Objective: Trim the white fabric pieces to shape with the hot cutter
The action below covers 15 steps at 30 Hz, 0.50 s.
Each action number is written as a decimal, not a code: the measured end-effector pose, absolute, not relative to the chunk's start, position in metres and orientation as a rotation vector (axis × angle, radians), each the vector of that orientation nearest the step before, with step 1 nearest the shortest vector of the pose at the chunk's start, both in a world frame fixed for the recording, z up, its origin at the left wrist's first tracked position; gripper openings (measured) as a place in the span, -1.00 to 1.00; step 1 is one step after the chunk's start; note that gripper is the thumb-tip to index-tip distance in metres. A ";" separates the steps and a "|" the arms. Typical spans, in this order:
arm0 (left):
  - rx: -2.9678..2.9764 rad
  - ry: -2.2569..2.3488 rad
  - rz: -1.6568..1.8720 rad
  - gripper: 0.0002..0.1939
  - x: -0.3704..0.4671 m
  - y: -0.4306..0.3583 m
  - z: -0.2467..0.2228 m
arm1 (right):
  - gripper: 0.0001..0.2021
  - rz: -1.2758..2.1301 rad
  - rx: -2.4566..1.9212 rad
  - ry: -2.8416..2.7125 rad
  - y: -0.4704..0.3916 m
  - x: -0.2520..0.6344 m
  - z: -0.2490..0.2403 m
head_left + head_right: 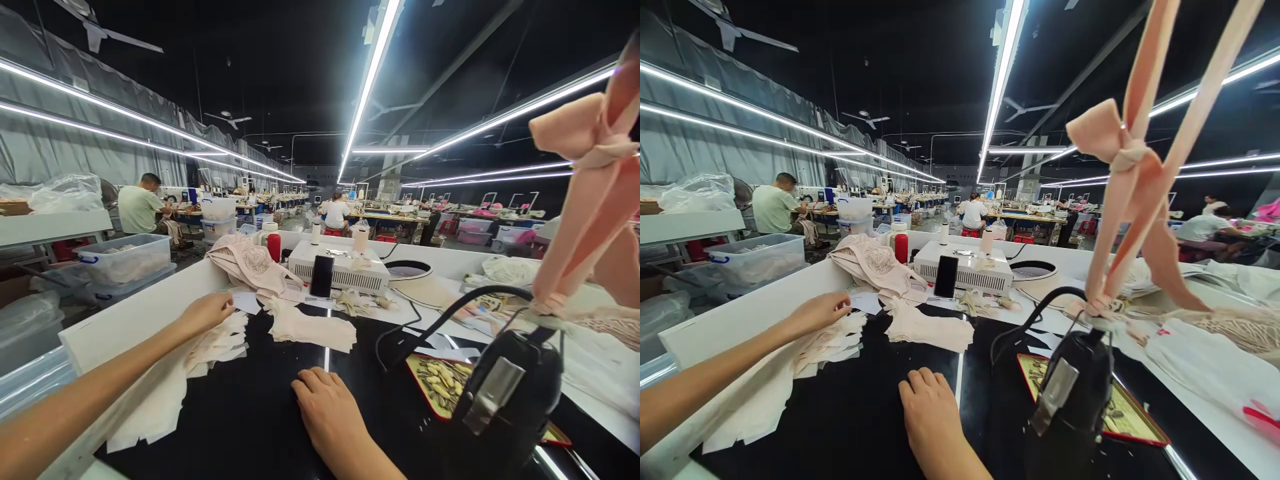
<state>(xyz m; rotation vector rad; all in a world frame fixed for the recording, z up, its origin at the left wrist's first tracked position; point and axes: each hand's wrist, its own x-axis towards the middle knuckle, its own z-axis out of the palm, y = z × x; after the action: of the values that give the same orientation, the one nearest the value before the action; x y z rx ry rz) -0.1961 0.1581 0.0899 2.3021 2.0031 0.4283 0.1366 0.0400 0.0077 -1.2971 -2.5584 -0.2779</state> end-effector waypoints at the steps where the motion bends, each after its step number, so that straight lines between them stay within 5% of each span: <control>1: 2.265 2.060 0.398 -0.69 -0.210 0.151 0.091 | -0.79 -0.263 -1.271 -2.575 0.036 0.133 0.006; 15: 2.122 2.182 0.329 -0.77 -0.229 0.113 0.085 | -0.86 -0.358 -1.064 -2.639 0.015 0.122 -0.007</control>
<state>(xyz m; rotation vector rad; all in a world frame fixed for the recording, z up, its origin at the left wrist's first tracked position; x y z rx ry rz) -0.2294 0.1130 0.0846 2.1219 2.1818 0.3295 0.1223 0.0151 -0.0068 -1.0644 -2.6392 -0.3579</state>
